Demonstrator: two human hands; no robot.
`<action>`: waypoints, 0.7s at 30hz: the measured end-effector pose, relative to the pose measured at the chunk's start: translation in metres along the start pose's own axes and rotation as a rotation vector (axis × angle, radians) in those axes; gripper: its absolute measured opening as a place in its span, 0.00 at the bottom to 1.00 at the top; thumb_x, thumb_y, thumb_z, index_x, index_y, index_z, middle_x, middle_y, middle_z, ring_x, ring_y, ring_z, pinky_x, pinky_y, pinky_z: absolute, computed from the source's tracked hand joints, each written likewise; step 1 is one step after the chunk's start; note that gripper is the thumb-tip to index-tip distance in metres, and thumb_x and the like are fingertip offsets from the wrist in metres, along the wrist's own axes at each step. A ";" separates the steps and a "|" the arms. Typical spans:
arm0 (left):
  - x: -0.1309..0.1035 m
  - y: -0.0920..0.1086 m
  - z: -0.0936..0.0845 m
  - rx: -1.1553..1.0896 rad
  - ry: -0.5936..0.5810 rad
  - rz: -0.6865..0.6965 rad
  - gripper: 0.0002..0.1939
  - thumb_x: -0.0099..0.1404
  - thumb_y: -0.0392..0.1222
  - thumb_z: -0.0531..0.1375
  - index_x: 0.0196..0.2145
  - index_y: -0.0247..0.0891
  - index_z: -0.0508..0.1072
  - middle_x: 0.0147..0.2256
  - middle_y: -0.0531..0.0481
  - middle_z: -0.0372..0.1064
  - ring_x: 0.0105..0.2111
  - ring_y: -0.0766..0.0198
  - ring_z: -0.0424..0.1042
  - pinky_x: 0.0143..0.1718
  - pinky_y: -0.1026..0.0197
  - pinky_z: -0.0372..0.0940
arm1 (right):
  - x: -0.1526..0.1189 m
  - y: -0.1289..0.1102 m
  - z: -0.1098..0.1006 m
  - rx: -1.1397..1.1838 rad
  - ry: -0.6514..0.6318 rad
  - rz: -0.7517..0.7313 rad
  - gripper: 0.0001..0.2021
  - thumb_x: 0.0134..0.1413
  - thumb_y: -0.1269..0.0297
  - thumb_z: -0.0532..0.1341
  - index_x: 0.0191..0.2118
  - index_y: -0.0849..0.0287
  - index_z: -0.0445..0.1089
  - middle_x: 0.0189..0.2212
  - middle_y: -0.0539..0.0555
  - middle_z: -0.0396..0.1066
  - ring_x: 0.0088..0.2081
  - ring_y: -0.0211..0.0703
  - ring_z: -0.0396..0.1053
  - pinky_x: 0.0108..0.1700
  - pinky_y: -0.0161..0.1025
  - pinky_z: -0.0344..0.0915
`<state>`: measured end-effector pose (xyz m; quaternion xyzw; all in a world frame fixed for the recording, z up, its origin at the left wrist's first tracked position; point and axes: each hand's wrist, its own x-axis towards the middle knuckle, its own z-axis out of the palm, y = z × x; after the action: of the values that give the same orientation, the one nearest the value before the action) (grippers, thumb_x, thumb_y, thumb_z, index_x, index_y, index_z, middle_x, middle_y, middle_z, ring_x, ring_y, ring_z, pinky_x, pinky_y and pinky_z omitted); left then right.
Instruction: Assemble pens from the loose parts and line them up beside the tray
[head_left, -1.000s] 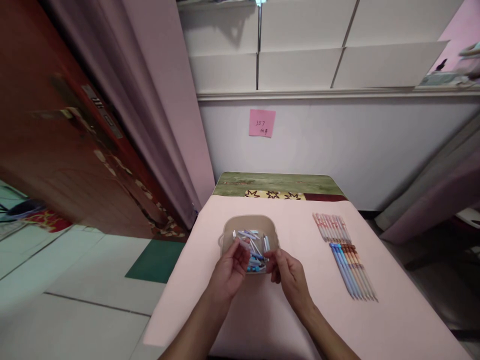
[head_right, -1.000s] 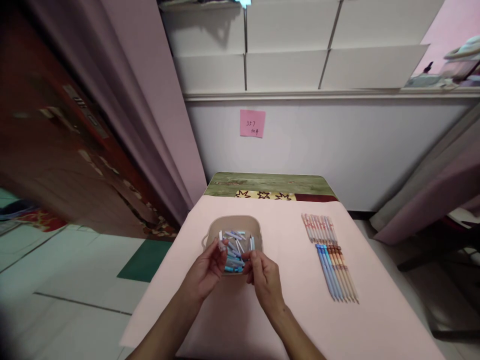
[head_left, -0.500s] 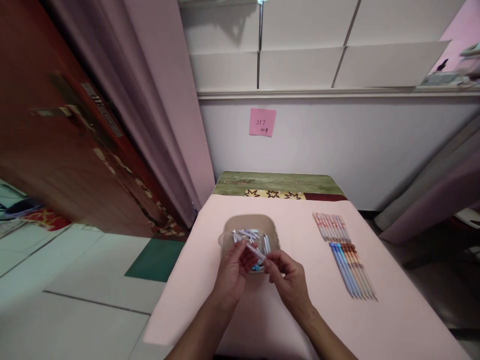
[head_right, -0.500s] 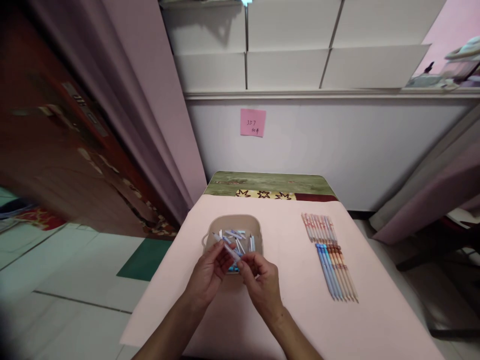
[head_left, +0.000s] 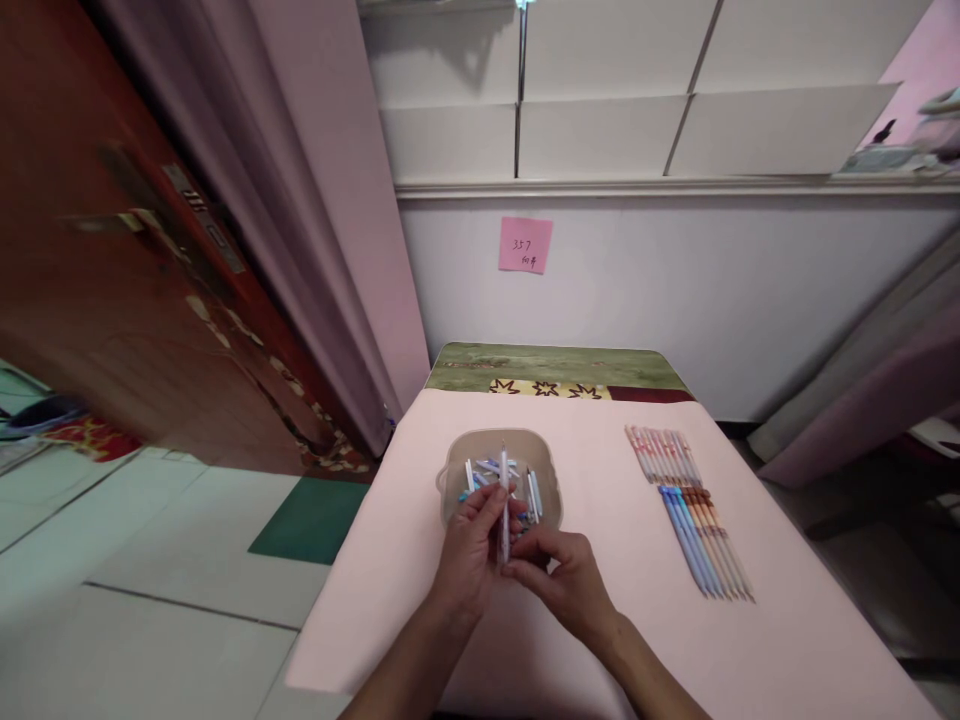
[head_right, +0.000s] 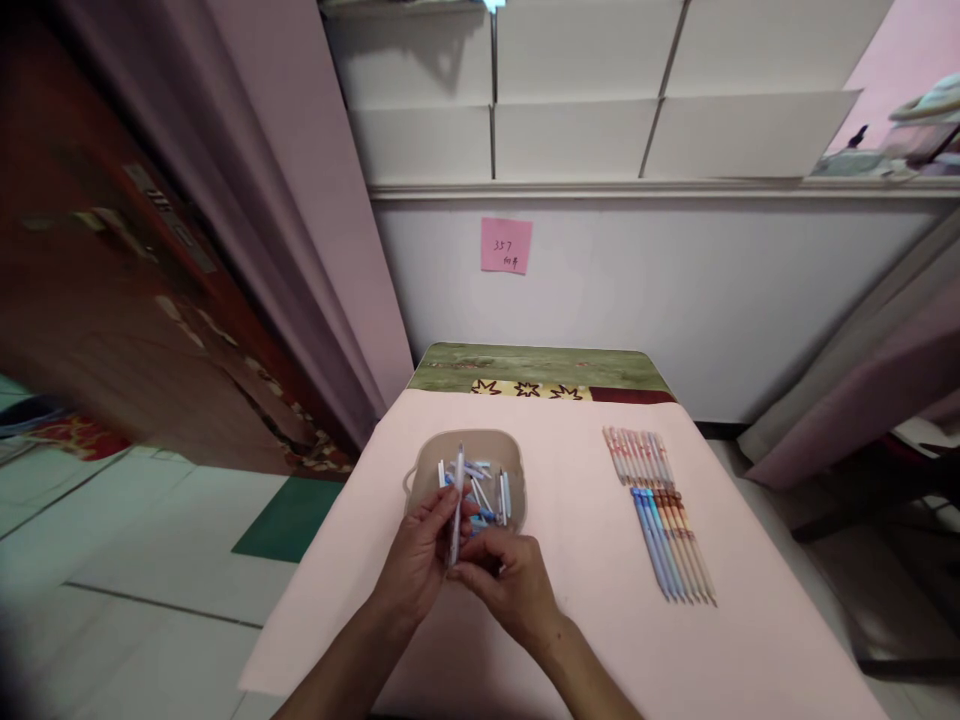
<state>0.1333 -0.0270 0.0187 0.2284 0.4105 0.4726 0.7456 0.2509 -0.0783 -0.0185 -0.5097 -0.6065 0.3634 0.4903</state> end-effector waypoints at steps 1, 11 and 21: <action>-0.001 0.000 0.001 0.014 0.001 0.001 0.19 0.49 0.45 0.70 0.36 0.32 0.75 0.25 0.49 0.73 0.19 0.72 0.66 0.21 0.69 0.62 | 0.000 0.000 -0.001 -0.033 -0.006 -0.028 0.10 0.50 0.57 0.66 0.27 0.58 0.73 0.21 0.48 0.72 0.23 0.36 0.66 0.26 0.32 0.63; -0.014 0.004 -0.006 0.227 -0.125 -0.120 0.13 0.55 0.46 0.64 0.28 0.38 0.65 0.16 0.54 0.66 0.12 0.73 0.57 0.13 0.71 0.47 | 0.006 0.003 -0.035 -0.416 0.134 -0.389 0.16 0.59 0.70 0.56 0.52 0.53 0.69 0.45 0.57 0.73 0.41 0.42 0.72 0.41 0.38 0.71; -0.017 0.002 -0.003 0.361 -0.142 -0.112 0.19 0.56 0.57 0.60 0.29 0.36 0.68 0.17 0.52 0.66 0.12 0.72 0.57 0.13 0.69 0.47 | -0.011 0.022 -0.059 -0.570 0.229 -0.347 0.11 0.60 0.67 0.58 0.46 0.54 0.73 0.39 0.56 0.75 0.40 0.42 0.72 0.42 0.38 0.70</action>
<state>0.1264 -0.0413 0.0257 0.3678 0.4470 0.3318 0.7449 0.3133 -0.0873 -0.0271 -0.5528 -0.7022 0.0310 0.4476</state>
